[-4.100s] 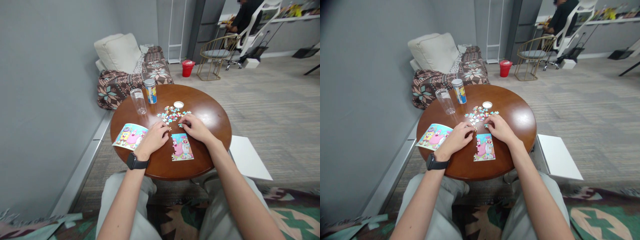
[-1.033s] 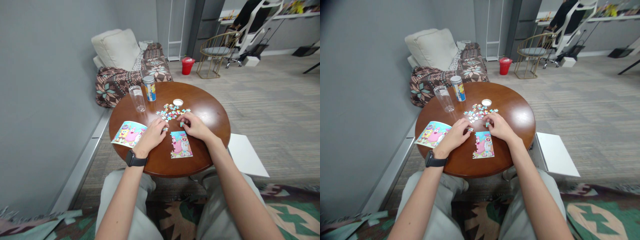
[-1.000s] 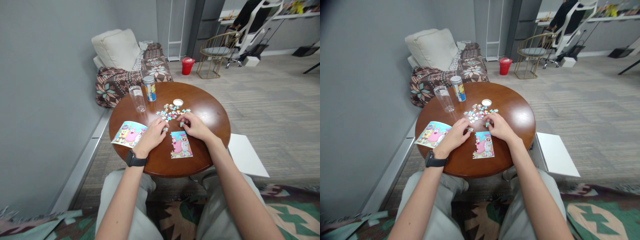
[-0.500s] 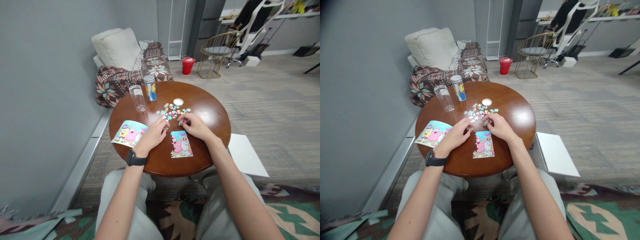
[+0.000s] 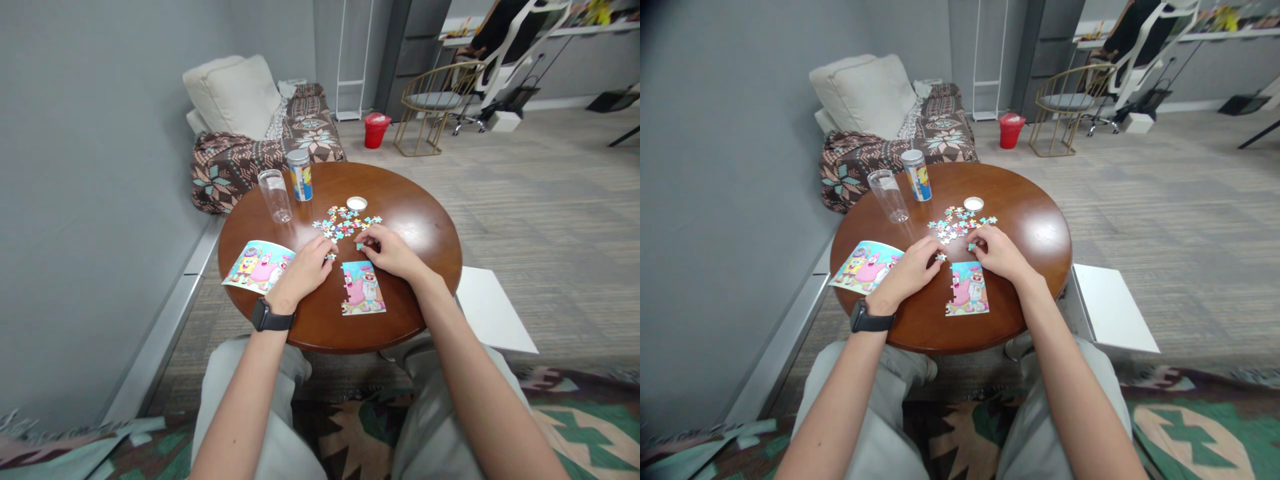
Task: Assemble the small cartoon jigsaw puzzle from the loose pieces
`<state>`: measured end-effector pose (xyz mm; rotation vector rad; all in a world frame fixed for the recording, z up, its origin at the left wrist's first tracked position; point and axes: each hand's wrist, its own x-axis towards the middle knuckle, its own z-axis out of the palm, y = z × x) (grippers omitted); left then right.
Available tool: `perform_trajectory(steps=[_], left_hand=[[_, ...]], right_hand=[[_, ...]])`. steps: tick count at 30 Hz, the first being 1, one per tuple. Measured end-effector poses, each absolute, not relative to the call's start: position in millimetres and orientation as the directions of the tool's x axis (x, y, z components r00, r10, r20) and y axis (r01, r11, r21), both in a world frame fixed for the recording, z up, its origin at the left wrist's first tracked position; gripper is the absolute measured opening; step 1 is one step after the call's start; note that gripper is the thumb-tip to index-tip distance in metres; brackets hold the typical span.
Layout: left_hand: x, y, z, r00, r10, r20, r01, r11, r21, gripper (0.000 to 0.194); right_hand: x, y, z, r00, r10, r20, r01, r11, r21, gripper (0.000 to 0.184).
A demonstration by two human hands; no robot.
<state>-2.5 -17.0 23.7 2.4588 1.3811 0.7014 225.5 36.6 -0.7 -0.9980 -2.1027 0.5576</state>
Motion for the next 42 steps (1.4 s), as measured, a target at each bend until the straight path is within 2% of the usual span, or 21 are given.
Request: perform_trajectory(steps=[15, 21, 30, 42], left_hand=[[-2.9, -16.5, 21.2, 0.443, 0.824, 0.353, 0.673, -0.566, 0.477, 0.021], [-3.5, -15.8, 19.2, 0.427, 0.841, 0.332, 0.717, -0.538, 0.443, 0.017], [-2.4, -18.8, 21.4, 0.399, 0.848, 0.349, 0.697, -0.528, 0.485, 0.022], [-2.8, -15.8, 19.7, 0.399, 0.830, 0.390, 0.660, -0.555, 0.506, 0.028]], right_hand=[[226.4, 35.7, 0.3, -0.439, 0.777, 0.451, 0.469, 0.627, -0.622, 0.023], [226.7, 36.0, -0.1, -0.450, 0.760, 0.468, 0.489, 0.649, -0.584, 0.024], [226.7, 34.4, 3.0, -0.464, 0.780, 0.420, 0.477, 0.619, -0.624, 0.032], [225.8, 34.6, 3.7, -0.472, 0.796, 0.379, 0.511, 0.598, -0.617, 0.019]])
